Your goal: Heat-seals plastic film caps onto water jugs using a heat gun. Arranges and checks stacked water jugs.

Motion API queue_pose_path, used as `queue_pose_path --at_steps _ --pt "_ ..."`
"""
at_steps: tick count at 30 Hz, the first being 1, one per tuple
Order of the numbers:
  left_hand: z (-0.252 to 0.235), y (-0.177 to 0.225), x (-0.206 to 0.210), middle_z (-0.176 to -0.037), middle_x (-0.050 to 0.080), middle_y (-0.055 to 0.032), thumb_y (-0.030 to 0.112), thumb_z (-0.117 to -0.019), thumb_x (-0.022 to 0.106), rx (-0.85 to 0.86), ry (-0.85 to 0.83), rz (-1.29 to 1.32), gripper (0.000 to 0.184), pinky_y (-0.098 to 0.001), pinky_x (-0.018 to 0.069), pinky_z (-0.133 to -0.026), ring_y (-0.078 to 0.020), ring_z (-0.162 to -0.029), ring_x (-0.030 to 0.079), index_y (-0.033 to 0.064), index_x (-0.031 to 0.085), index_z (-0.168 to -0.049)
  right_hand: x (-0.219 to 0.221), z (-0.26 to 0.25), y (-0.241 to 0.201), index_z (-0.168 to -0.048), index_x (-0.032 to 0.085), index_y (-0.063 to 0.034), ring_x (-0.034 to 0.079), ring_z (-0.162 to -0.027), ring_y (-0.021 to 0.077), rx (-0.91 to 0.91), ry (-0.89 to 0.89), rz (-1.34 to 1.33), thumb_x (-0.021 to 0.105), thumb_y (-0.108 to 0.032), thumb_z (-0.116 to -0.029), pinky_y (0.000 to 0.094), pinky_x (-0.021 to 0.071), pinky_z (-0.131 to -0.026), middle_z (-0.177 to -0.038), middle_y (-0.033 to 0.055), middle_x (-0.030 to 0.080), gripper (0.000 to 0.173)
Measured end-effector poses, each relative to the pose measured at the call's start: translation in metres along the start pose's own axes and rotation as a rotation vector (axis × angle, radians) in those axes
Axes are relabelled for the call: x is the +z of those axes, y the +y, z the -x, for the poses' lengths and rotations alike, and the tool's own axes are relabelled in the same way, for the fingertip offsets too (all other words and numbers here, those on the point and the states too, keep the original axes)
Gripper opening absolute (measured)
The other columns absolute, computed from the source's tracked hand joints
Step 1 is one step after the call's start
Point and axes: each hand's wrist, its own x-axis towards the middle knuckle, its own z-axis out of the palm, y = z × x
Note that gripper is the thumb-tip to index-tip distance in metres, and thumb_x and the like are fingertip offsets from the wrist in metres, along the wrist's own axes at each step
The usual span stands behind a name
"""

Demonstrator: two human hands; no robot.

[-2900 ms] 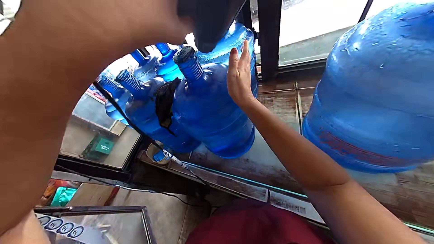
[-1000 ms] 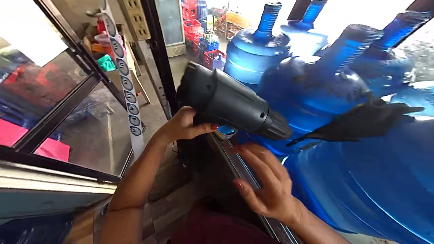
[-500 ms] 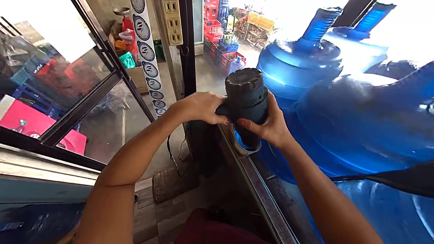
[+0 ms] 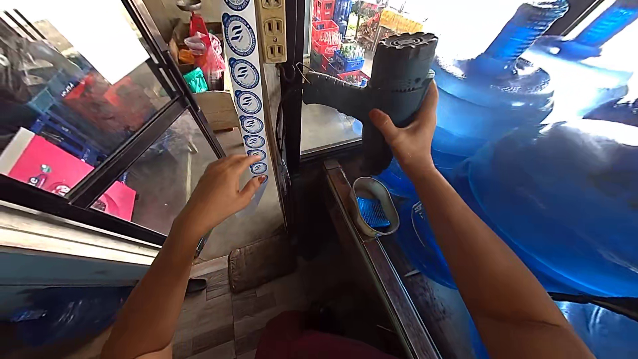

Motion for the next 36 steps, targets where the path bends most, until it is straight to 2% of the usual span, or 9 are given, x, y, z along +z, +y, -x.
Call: queue_pose_path --at_steps 7,14,18,22,26,29,31,34,36 --pt "0.016 -0.010 0.024 -0.120 0.070 -0.0207 0.020 -0.0965 0.062 -0.021 -0.034 0.076 0.038 -0.0598 0.0498 -0.098 -0.0373 -0.114 0.067 -0.0008 0.067 -0.128 0.012 -0.011 0.002 -0.152 0.028 0.0112 0.059 -0.125 0.0155 -0.028 -0.060 0.081 0.079 -0.050 -0.0795 0.0292 0.0475 -0.107 -0.140 0.0241 0.055 0.108" --pt "0.045 -0.014 0.049 -0.122 0.071 -0.0174 0.030 -0.1016 0.056 -0.105 -0.175 0.175 0.042 -0.0591 0.0495 -0.101 -0.0351 -0.116 0.067 0.0013 0.067 -0.130 0.031 0.013 0.062 -0.149 0.024 0.0158 0.058 -0.129 0.0219 -0.098 -0.104 0.007 0.084 -0.040 -0.0789 0.0328 0.0467 -0.110 -0.140 0.0295 0.053 0.108" --pt "0.072 -0.021 0.062 -0.118 0.072 -0.0195 0.029 -0.1021 0.054 -0.153 -0.245 0.198 0.043 -0.0558 0.0524 -0.099 -0.0360 -0.111 0.069 -0.0004 0.067 -0.130 0.056 0.029 0.086 -0.150 0.023 0.0159 0.053 -0.134 0.0245 0.008 -0.072 -0.066 0.085 -0.034 -0.0804 0.0323 0.0441 -0.112 -0.144 0.0314 0.048 0.106" --pt "0.094 -0.023 0.072 -0.115 0.073 -0.0194 0.027 -0.1011 0.054 -0.202 -0.302 0.219 0.042 -0.0550 0.0543 -0.095 -0.0355 -0.107 0.070 -0.0016 0.067 -0.130 0.087 0.050 0.094 -0.149 0.026 0.0152 0.057 -0.130 0.0258 0.150 -0.009 -0.150 0.086 -0.025 -0.0802 0.0350 0.0470 -0.110 -0.140 0.0305 0.053 0.100" --pt "0.100 -0.023 0.082 -0.113 0.073 -0.0197 0.030 -0.1011 0.053 -0.220 -0.332 0.234 0.045 -0.0566 0.0541 -0.094 -0.0361 -0.105 0.071 -0.0019 0.067 -0.130 0.113 0.064 0.098 -0.148 0.030 0.0156 0.060 -0.127 0.0285 0.194 0.066 -0.161 0.085 -0.024 -0.0808 0.0394 0.0490 -0.109 -0.135 0.0305 0.057 0.096" --pt "0.097 -0.023 0.090 -0.109 0.073 -0.0224 0.028 -0.1002 0.052 -0.189 -0.349 0.251 0.045 -0.0579 0.0548 -0.092 -0.0382 -0.101 0.072 -0.0045 0.066 -0.128 0.115 0.069 0.087 -0.152 0.025 0.0107 0.062 -0.124 0.0288 0.263 0.063 -0.169 0.085 -0.023 -0.0818 0.0425 0.0512 -0.107 -0.134 0.0284 0.059 0.098" --pt "0.086 -0.015 0.092 -0.113 0.070 -0.0286 0.019 -0.1023 0.054 -0.194 -0.446 0.295 0.042 -0.0594 0.0522 -0.096 -0.0430 -0.105 0.069 -0.0098 0.062 -0.131 0.109 0.069 0.076 -0.155 0.021 0.0081 0.064 -0.122 0.0283 0.293 0.037 -0.175 0.085 -0.019 -0.0817 0.0440 0.0529 -0.105 -0.134 0.0271 0.060 0.101" --pt "0.064 0.001 0.107 -0.117 0.068 -0.0333 0.014 -0.1035 0.053 -0.105 -0.546 0.344 0.041 -0.0578 0.0510 -0.100 -0.0453 -0.108 0.068 -0.0136 0.058 -0.134 0.084 0.075 0.058 -0.161 0.003 0.0034 0.062 -0.124 0.0352 0.382 -0.156 -0.027 0.083 -0.025 -0.0858 0.0506 0.0531 -0.103 -0.149 0.0314 0.045 0.114" --pt "0.047 0.019 0.123 -0.116 0.068 -0.0339 0.014 -0.1040 0.052 0.016 -0.578 0.369 0.041 -0.0573 0.0514 -0.100 -0.0452 -0.107 0.068 -0.0146 0.057 -0.133 0.064 0.083 0.054 -0.162 0.000 0.0015 0.064 -0.119 0.0365 0.436 -0.307 0.083 0.081 -0.031 -0.0881 0.0511 0.0554 -0.097 -0.151 0.0327 0.040 0.114"
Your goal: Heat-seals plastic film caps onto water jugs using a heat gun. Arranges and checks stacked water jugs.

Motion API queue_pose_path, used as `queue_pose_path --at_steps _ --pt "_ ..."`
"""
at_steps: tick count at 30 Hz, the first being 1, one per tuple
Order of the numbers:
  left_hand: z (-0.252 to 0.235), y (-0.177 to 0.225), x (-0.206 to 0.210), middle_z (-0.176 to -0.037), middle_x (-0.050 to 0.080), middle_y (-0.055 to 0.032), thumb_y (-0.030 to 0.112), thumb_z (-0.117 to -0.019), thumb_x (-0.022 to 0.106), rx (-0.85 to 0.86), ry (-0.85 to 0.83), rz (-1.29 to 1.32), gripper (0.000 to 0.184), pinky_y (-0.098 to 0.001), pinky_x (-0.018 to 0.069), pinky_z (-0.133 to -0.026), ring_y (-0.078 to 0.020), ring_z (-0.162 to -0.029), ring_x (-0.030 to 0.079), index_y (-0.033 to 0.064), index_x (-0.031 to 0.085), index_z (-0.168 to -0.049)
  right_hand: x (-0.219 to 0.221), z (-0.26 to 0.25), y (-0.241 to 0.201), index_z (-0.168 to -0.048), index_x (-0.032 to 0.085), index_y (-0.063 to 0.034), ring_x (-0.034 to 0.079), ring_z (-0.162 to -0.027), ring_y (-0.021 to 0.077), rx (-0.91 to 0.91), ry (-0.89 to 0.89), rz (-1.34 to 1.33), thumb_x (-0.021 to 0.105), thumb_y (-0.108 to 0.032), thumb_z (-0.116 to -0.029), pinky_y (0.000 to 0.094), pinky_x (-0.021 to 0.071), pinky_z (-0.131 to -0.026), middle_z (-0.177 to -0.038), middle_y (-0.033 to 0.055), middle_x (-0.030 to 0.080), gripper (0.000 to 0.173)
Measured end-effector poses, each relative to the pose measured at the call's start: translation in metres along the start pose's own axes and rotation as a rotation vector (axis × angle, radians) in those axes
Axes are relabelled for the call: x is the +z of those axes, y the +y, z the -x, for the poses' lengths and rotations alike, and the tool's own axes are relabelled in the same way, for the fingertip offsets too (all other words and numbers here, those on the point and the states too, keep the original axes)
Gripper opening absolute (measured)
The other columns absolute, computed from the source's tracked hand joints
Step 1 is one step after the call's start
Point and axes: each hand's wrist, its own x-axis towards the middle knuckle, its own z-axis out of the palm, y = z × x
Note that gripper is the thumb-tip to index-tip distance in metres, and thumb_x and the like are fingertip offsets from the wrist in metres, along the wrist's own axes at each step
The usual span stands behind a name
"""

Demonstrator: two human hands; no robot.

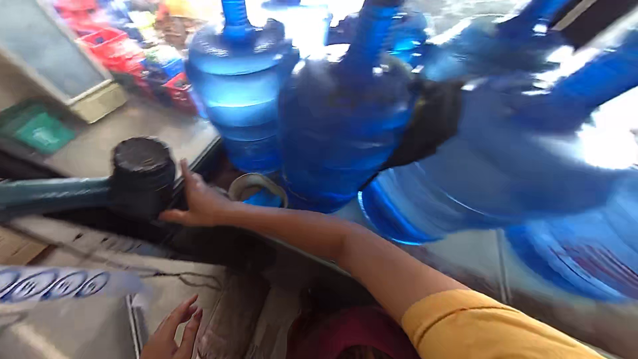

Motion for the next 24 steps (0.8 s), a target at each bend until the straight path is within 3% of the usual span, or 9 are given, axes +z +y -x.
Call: queue_pose_path --at_steps 3,8,11,15,19,24 --pt "-0.037 0.032 0.018 -0.119 0.067 -0.0332 0.015 -0.1048 0.051 0.127 -0.132 -0.031 0.042 -0.0582 0.0493 -0.103 -0.0458 -0.112 0.067 -0.0136 0.056 -0.135 -0.040 0.043 -0.002 -0.163 0.006 0.0005 0.059 -0.127 0.0374 0.074 -0.107 0.088 0.075 -0.027 -0.0933 0.0509 0.0504 -0.104 -0.151 0.0310 0.043 0.102" --pt "-0.072 0.103 0.061 -0.118 0.068 -0.0314 0.015 -0.1033 0.057 0.404 -0.298 -0.044 0.038 -0.0550 0.0528 -0.099 -0.0425 -0.108 0.069 -0.0132 0.062 -0.128 -0.129 0.181 -0.019 -0.163 0.012 -0.0015 0.061 -0.123 0.0399 0.151 -0.208 0.141 0.068 -0.020 -0.0991 0.0553 0.0488 -0.103 -0.140 0.0291 0.055 0.087" --pt "-0.081 0.157 0.092 -0.118 0.070 -0.0271 0.014 -0.1017 0.057 0.614 -0.427 -0.043 0.036 -0.0568 0.0527 -0.100 -0.0404 -0.110 0.070 -0.0103 0.065 -0.127 -0.178 0.276 -0.022 -0.159 0.029 0.0005 0.061 -0.124 0.0406 0.244 -0.208 0.182 0.064 -0.019 -0.1017 0.0557 0.0458 -0.107 -0.140 0.0281 0.057 0.070" --pt "-0.078 0.230 0.142 -0.120 0.072 -0.0167 0.022 -0.1025 0.053 0.826 -0.591 0.033 0.038 -0.0462 0.0569 -0.097 -0.0274 -0.110 0.071 -0.0010 0.067 -0.130 -0.225 0.401 -0.009 -0.140 0.054 0.0065 0.067 -0.110 0.0409 0.401 -0.019 0.148 0.058 -0.017 -0.1041 0.0567 0.0498 -0.100 -0.122 0.0279 0.067 0.043" --pt "-0.063 0.307 0.200 -0.116 0.072 -0.0154 0.021 -0.1035 0.053 1.016 -0.790 0.202 0.037 -0.0334 0.0572 -0.096 -0.0183 -0.107 0.071 -0.0015 0.066 -0.130 -0.244 0.517 -0.003 -0.134 0.056 0.0106 0.068 -0.109 0.0388 0.572 0.240 0.077 0.053 -0.015 -0.1061 0.0511 0.0515 -0.100 -0.122 0.0293 0.066 0.038" --pt "-0.030 0.382 0.278 -0.120 0.071 -0.0171 0.019 -0.1052 0.052 1.079 -1.020 0.240 0.037 -0.0327 0.0556 -0.099 -0.0174 -0.110 0.070 -0.0034 0.063 -0.133 -0.217 0.633 0.002 -0.130 0.059 0.0096 0.068 -0.109 0.0371 0.738 0.480 -0.019 0.050 -0.016 -0.1066 0.0502 0.0514 -0.100 -0.122 0.0280 0.066 0.036"
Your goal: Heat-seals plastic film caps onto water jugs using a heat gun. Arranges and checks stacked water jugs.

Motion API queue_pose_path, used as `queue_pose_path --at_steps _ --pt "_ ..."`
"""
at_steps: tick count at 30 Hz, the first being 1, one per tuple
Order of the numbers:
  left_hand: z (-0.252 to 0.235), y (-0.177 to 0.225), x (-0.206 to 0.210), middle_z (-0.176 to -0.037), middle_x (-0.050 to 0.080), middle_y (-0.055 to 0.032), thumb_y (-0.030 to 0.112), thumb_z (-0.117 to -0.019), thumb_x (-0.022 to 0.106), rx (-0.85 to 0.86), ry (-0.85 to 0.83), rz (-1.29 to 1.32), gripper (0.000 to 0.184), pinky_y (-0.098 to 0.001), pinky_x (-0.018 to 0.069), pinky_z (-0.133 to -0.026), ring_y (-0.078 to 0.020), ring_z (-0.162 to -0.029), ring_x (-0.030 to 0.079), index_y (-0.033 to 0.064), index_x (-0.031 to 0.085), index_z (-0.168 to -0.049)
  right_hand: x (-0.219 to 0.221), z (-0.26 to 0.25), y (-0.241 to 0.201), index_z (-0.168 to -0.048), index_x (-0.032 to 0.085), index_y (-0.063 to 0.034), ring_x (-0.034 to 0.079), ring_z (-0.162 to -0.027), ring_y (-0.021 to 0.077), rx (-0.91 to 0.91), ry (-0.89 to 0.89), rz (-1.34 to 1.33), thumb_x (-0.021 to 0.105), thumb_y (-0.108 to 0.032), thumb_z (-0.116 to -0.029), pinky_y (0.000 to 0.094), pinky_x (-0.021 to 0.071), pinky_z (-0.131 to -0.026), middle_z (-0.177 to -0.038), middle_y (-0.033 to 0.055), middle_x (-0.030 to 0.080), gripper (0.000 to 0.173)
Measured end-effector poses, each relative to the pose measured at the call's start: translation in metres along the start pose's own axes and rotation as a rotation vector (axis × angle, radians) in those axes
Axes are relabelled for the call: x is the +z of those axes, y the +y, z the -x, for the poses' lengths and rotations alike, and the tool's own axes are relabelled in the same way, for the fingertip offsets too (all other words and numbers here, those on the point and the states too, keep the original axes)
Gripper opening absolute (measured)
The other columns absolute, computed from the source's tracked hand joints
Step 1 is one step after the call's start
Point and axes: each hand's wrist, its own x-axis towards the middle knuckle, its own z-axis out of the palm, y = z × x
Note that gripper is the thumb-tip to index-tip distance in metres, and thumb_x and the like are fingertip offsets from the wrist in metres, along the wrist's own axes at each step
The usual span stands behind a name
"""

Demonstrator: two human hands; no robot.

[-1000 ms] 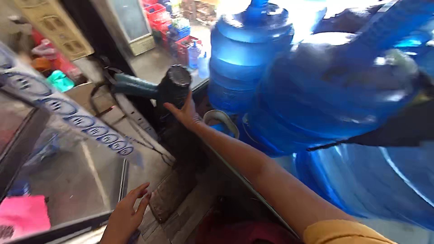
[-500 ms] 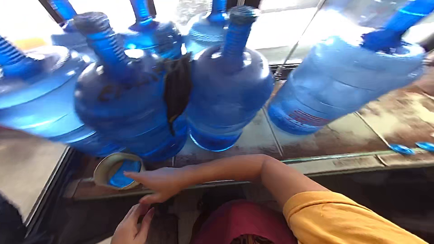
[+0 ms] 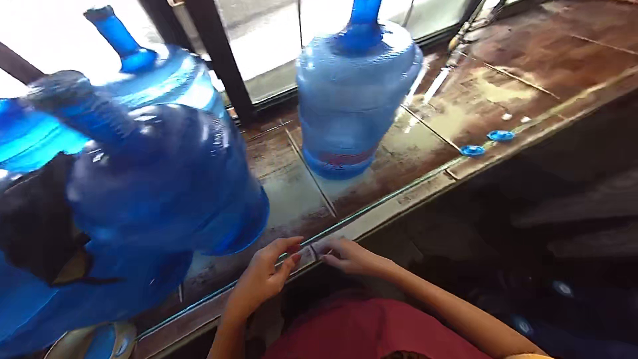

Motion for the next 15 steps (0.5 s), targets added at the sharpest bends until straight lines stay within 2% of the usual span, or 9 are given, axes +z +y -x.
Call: queue_pose_path --at_steps 2,5,7,10,15 --pt "-0.032 -0.002 0.033 -0.120 0.070 -0.0187 0.018 -0.1053 0.052 0.009 -0.067 0.040 0.037 -0.0341 0.0553 -0.100 -0.0190 -0.111 0.070 -0.0051 0.062 -0.133 0.005 0.030 0.028 -0.125 0.063 0.0088 0.068 -0.105 0.0370 0.031 0.064 -0.039 0.052 -0.017 -0.1061 0.0520 0.0515 -0.097 -0.115 0.0271 0.068 0.034" --pt "-0.067 -0.017 0.089 -0.124 0.068 -0.0215 0.016 -0.1037 0.054 0.044 -0.118 -0.026 0.038 -0.0399 0.0543 -0.102 -0.0253 -0.115 0.068 -0.0058 0.062 -0.133 0.014 0.064 0.049 -0.125 0.064 0.0069 0.067 -0.108 0.0380 0.138 0.111 -0.071 0.051 -0.018 -0.1066 0.0546 0.0486 -0.100 -0.116 0.0263 0.068 0.034" --pt "-0.081 -0.032 0.124 -0.127 0.067 -0.0240 0.016 -0.1015 0.055 0.119 -0.085 -0.129 0.039 -0.0457 0.0516 -0.105 -0.0321 -0.120 0.065 -0.0065 0.062 -0.132 0.020 0.082 0.051 -0.128 0.063 0.0045 0.064 -0.116 0.0394 0.242 0.144 -0.080 0.050 -0.020 -0.1076 0.0574 0.0456 -0.104 -0.122 0.0254 0.066 0.035" --pt "-0.094 -0.052 0.167 -0.132 0.061 -0.0321 0.014 -0.0987 0.056 0.190 -0.006 -0.213 0.043 -0.0515 0.0481 -0.107 -0.0436 -0.124 0.061 -0.0131 0.059 -0.132 0.038 0.097 0.062 -0.126 0.065 0.0033 0.064 -0.114 0.0418 0.286 0.284 -0.068 0.051 -0.022 -0.1070 0.0615 0.0462 -0.099 -0.120 0.0256 0.067 0.034" --pt "-0.110 -0.074 0.209 -0.137 0.055 -0.0368 0.018 -0.0999 0.054 0.267 0.042 -0.286 0.048 -0.0522 0.0427 -0.111 -0.0496 -0.130 0.053 -0.0150 0.055 -0.135 0.066 0.112 0.067 -0.125 0.065 0.0027 0.064 -0.111 0.0431 0.364 0.474 -0.107 0.050 -0.022 -0.1071 0.0622 0.0482 -0.093 -0.119 0.0257 0.066 0.034"
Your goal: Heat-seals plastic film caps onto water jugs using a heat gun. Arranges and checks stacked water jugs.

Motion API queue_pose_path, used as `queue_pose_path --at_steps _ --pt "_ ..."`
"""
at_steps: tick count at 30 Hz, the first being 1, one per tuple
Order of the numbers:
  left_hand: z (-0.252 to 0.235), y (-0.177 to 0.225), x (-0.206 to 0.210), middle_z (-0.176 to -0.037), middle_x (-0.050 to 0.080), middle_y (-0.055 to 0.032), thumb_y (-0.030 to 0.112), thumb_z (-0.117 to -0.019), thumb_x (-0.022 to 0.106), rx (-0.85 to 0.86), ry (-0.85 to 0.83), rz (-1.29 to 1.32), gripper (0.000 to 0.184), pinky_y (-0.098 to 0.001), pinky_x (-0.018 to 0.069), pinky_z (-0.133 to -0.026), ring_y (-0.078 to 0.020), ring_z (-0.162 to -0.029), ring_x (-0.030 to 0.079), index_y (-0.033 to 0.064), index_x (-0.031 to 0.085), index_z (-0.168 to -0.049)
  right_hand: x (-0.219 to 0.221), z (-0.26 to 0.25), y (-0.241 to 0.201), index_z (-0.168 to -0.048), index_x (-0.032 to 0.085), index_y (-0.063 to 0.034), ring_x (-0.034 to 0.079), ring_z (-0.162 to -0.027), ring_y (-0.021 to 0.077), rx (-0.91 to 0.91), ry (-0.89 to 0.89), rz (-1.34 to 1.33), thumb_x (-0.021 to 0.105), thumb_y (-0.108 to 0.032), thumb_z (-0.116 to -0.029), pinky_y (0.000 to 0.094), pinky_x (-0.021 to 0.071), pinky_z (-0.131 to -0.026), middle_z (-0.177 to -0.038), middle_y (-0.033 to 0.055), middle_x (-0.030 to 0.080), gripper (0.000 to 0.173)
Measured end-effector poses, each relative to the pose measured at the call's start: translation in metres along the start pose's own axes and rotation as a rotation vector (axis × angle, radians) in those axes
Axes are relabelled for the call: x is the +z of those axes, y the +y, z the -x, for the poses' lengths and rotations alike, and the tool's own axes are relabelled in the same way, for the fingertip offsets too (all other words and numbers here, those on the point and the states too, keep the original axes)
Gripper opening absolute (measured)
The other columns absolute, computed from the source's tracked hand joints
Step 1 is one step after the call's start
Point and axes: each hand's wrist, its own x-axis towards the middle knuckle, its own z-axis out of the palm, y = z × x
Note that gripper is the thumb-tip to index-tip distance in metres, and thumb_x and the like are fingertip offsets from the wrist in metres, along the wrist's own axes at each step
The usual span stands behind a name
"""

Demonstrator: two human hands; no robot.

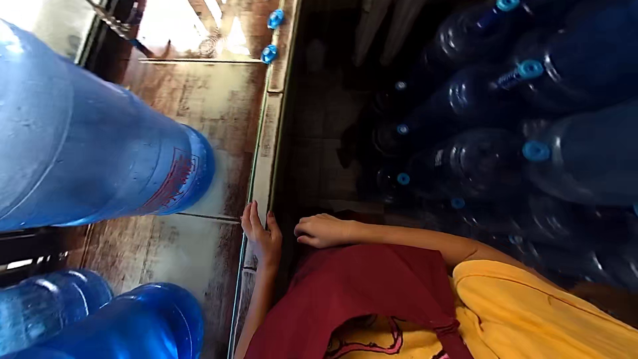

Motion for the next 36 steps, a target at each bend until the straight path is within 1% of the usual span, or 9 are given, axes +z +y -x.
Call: queue_pose_path --at_steps 3,5,11,19,24,29,32,34,36 --pt "-0.006 -0.018 0.021 -0.138 0.054 -0.0379 0.017 -0.0981 0.054 0.057 0.025 -0.040 0.048 -0.0568 0.0394 -0.113 -0.0534 -0.131 0.052 -0.0140 0.056 -0.135 0.013 0.018 0.005 -0.126 0.065 0.0024 0.064 -0.114 0.0426 0.093 0.058 -0.019 0.049 -0.023 -0.1077 0.0616 0.0481 -0.095 -0.122 0.0256 0.065 0.035" --pt "-0.007 -0.025 0.029 -0.138 0.055 -0.0372 0.016 -0.0970 0.056 0.090 0.031 -0.081 0.047 -0.0569 0.0388 -0.114 -0.0538 -0.132 0.051 -0.0126 0.057 -0.134 0.024 0.028 0.007 -0.126 0.064 0.0031 0.063 -0.115 0.0429 0.163 0.072 -0.028 0.048 -0.023 -0.1080 0.0608 0.0476 -0.096 -0.123 0.0261 0.065 0.036" --pt "-0.005 -0.032 0.030 -0.140 0.056 -0.0306 0.019 -0.0983 0.055 0.124 0.024 -0.059 0.045 -0.0589 0.0331 -0.117 -0.0495 -0.137 0.048 -0.0061 0.060 -0.135 0.047 0.040 -0.001 -0.131 0.061 0.0022 0.061 -0.120 0.0422 0.326 0.034 -0.038 0.044 -0.026 -0.1095 0.0593 0.0456 -0.100 -0.128 0.0257 0.062 0.039" --pt "-0.009 -0.033 0.032 -0.135 0.059 -0.0342 0.021 -0.0995 0.054 0.159 0.035 -0.063 0.044 -0.0617 0.0337 -0.116 -0.0534 -0.132 0.051 -0.0089 0.062 -0.131 0.050 0.040 0.004 -0.128 0.063 0.0032 0.061 -0.120 0.0433 0.341 0.125 0.063 0.047 -0.025 -0.1084 0.0589 0.0442 -0.103 -0.125 0.0264 0.063 0.037" --pt "-0.009 -0.029 0.032 -0.136 0.057 -0.0358 0.021 -0.0997 0.054 0.123 0.056 -0.069 0.046 -0.0621 0.0314 -0.116 -0.0549 -0.133 0.050 -0.0106 0.060 -0.132 0.042 0.043 0.024 -0.127 0.063 0.0040 0.061 -0.120 0.0430 0.310 0.156 0.084 0.048 -0.023 -0.1082 0.0582 0.0445 -0.103 -0.124 0.0266 0.064 0.037" --pt "-0.007 -0.032 0.036 -0.137 0.056 -0.0364 0.021 -0.0995 0.053 0.087 0.113 -0.086 0.049 -0.0594 0.0303 -0.118 -0.0541 -0.134 0.049 -0.0135 0.057 -0.134 0.032 0.052 0.067 -0.129 0.063 0.0036 0.060 -0.121 0.0432 0.274 0.139 0.079 0.048 -0.024 -0.1080 0.0583 0.0443 -0.103 -0.127 0.0269 0.063 0.038" --pt "-0.008 -0.026 0.037 -0.140 0.053 -0.0377 0.019 -0.0994 0.055 0.023 0.142 -0.114 0.050 -0.0557 0.0316 -0.119 -0.0543 -0.136 0.046 -0.0147 0.054 -0.136 0.028 0.062 0.115 -0.129 0.063 0.0031 0.060 -0.122 0.0427 0.272 0.117 0.077 0.047 -0.025 -0.1083 0.0582 0.0443 -0.104 -0.128 0.0264 0.063 0.038" --pt "-0.008 -0.024 0.040 -0.142 0.052 -0.0379 0.017 -0.1005 0.055 -0.013 0.172 -0.155 0.049 -0.0535 0.0308 -0.120 -0.0534 -0.138 0.045 -0.0151 0.052 -0.138 0.022 0.070 0.154 -0.130 0.063 0.0021 0.060 -0.122 0.0433 0.329 0.102 0.092 0.047 -0.027 -0.1082 0.0605 0.0449 -0.102 -0.129 0.0260 0.063 0.039" --pt "-0.007 -0.020 0.044 -0.142 0.052 -0.0366 0.018 -0.1012 0.054 -0.053 0.218 -0.215 0.049 -0.0517 0.0280 -0.122 -0.0513 -0.139 0.045 -0.0150 0.052 -0.138 0.018 0.089 0.192 -0.131 0.062 0.0038 0.059 -0.123 0.0465 0.434 0.107 0.119 0.047 -0.026 -0.1079 0.0634 0.0437 -0.103 -0.131 0.0286 0.061 0.041"
